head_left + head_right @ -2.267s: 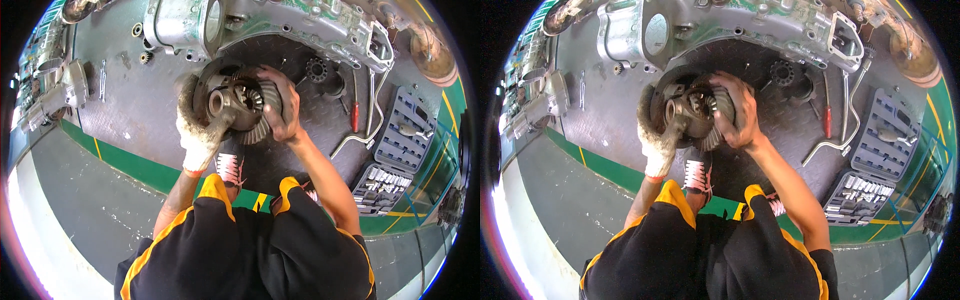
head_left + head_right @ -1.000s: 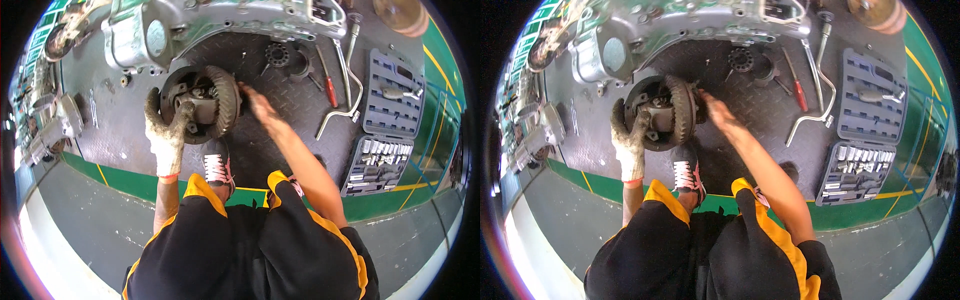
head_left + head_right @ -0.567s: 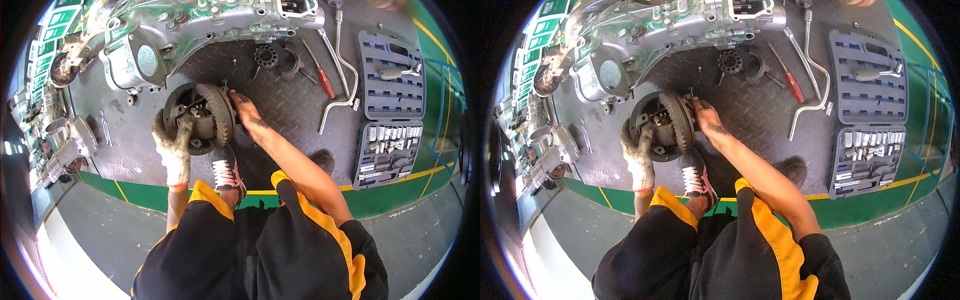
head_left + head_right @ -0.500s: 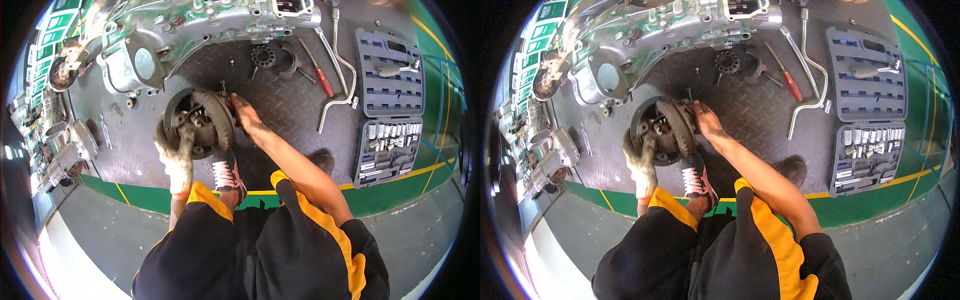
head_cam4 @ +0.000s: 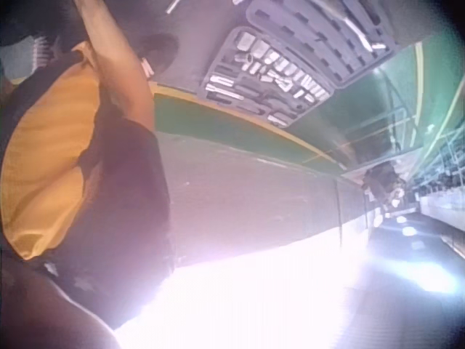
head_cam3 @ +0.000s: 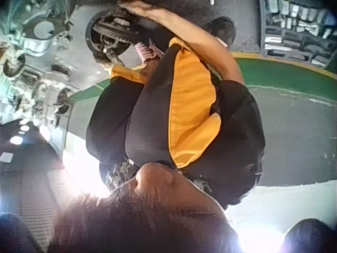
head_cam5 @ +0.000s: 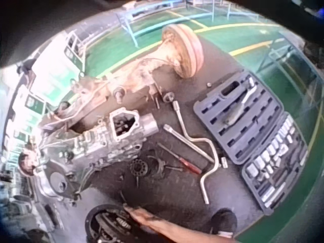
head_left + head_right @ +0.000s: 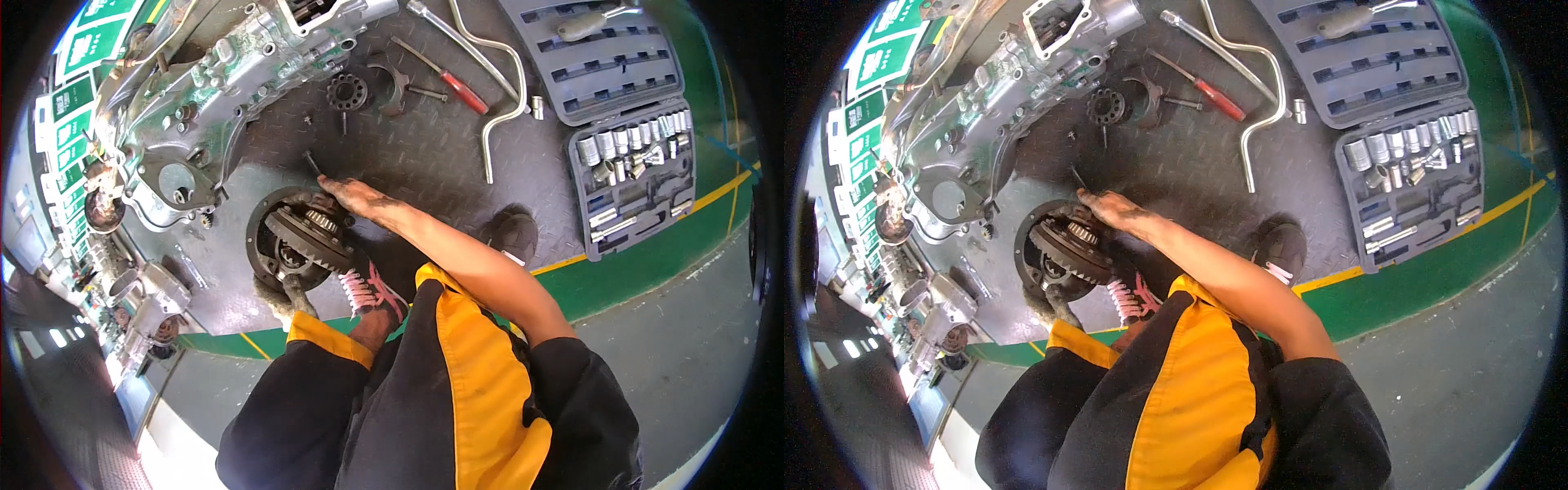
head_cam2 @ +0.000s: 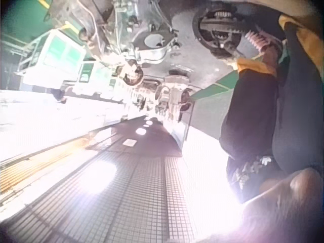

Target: Manually disassemble a vehicle differential and inspect the gears.

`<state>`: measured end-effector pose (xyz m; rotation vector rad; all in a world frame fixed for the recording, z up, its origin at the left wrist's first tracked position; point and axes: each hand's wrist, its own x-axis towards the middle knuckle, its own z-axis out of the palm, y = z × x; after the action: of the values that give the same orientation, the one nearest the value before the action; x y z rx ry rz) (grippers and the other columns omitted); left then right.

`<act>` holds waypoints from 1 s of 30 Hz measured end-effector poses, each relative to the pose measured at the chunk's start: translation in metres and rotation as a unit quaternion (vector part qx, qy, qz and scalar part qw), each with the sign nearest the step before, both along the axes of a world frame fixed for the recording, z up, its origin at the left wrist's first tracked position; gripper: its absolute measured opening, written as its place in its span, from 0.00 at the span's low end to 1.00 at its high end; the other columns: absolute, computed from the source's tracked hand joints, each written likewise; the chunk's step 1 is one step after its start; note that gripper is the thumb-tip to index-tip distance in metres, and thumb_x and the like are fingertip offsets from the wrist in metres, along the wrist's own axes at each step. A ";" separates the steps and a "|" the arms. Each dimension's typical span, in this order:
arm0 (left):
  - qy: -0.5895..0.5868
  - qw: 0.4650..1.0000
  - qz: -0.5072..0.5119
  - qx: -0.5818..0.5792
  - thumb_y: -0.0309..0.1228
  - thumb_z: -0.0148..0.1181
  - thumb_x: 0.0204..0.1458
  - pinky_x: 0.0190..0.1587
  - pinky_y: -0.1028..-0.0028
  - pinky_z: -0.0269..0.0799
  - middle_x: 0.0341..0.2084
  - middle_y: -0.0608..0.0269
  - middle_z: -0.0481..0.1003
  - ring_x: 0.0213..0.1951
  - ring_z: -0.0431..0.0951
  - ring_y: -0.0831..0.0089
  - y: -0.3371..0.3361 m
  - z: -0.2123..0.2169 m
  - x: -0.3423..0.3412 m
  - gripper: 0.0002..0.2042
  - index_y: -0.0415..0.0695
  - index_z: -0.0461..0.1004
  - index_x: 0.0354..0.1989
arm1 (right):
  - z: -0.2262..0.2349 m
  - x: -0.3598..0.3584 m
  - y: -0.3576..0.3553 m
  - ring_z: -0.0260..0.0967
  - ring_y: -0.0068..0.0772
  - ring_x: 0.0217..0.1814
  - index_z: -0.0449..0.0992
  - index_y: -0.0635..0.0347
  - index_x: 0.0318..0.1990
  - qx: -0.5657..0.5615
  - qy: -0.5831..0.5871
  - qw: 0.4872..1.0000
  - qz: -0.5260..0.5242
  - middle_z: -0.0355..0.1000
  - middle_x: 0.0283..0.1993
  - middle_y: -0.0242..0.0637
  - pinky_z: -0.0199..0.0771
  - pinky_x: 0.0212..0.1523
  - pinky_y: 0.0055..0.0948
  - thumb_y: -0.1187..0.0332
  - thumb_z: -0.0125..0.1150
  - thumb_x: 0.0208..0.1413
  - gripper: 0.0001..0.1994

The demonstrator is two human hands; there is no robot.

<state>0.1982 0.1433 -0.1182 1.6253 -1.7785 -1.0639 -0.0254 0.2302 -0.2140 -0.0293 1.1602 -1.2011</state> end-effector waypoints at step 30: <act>0.094 0.963 -0.139 0.212 0.41 0.52 0.71 0.66 0.63 0.68 0.64 0.58 0.72 0.63 0.72 0.65 -0.026 0.101 -0.048 0.24 0.42 0.67 0.70 | 0.209 -0.032 0.077 0.59 0.64 0.74 0.57 0.75 0.73 -0.105 0.437 0.892 0.038 0.58 0.74 0.64 0.58 0.76 0.44 0.63 0.30 0.79 0.26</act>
<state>0.1503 0.1170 -0.0171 1.4617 -1.7674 -1.7683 -0.0572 0.3074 -0.0049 -0.8507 1.7682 -1.2658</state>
